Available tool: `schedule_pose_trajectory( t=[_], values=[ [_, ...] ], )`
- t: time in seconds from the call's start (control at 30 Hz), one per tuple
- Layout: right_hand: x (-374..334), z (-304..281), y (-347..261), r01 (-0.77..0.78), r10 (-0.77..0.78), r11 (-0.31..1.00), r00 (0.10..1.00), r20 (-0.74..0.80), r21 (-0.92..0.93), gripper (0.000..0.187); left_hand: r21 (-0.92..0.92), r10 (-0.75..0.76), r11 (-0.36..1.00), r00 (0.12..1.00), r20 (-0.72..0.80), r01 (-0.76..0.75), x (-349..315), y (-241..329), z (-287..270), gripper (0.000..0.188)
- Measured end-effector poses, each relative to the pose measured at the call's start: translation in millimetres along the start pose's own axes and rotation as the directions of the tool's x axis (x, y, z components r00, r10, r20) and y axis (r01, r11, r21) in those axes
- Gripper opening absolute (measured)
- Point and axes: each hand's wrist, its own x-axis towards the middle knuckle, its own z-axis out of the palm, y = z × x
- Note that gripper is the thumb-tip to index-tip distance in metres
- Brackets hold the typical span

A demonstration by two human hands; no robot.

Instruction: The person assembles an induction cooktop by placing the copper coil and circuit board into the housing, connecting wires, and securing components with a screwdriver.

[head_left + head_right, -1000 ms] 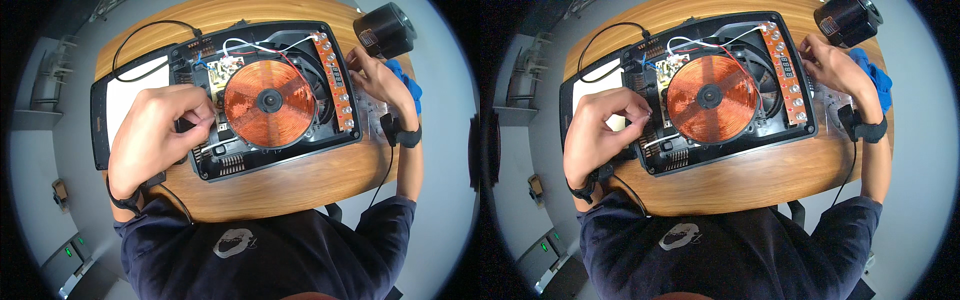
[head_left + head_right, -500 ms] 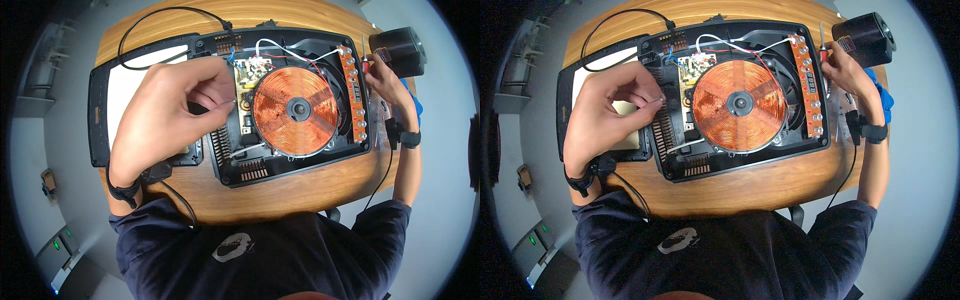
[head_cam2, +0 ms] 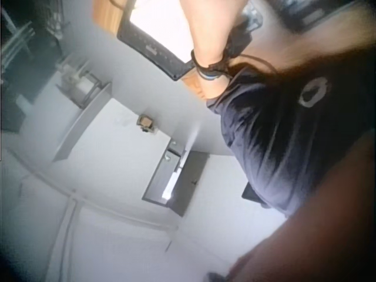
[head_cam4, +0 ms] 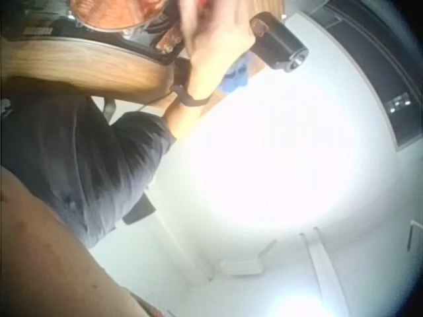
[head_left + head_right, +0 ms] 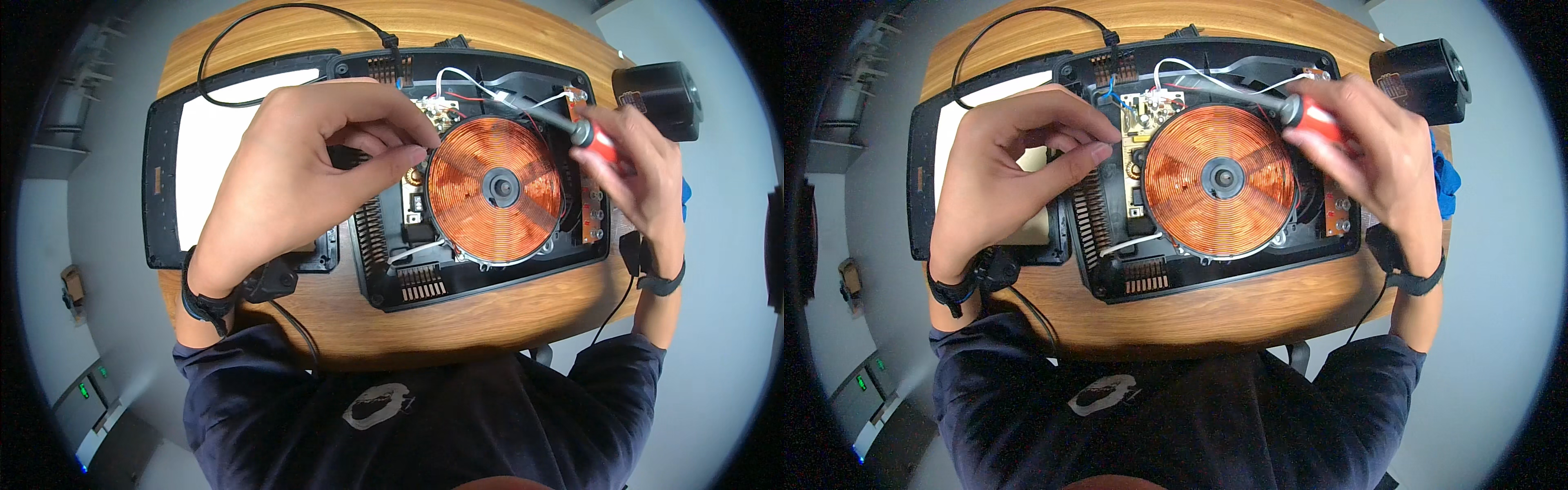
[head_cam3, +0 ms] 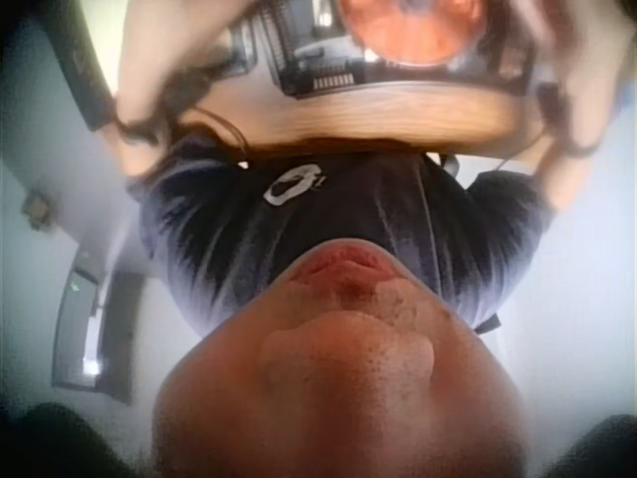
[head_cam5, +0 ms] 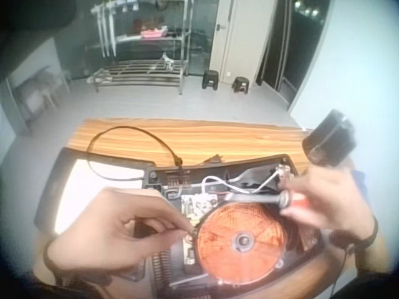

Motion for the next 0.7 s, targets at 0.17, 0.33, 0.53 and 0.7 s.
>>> schedule_pose_trajectory(
  t=[0.17, 0.33, 0.53, 0.7],
  values=[
    [9, -3, -30, 0.110, -0.110, 0.993, 0.994, 0.021, -0.040, 0.040, -0.037, -0.035, 0.999, 0.999, -0.015, 0.034, -1, 5, 3, 0.016],
    [6, -3, -35, 0.127, -0.125, 0.991, 0.991, 0.051, -0.036, 0.044, -0.050, -0.072, 0.996, 0.997, -0.015, 0.071, -2, 9, 5, 0.020],
    [7, -1, -40, 0.136, -0.136, 0.988, 0.991, 0.006, -0.066, 0.040, -0.018, -0.017, 1.000, 1.000, 0.016, 0.017, -4, 10, 4, 0.019],
    [7, 0, -41, 0.136, -0.135, 0.987, 0.991, 0.014, -0.082, 0.040, -0.001, -0.006, 1.000, 1.000, 0.016, 0.006, -4, 10, 3, 0.017]
  ],
)
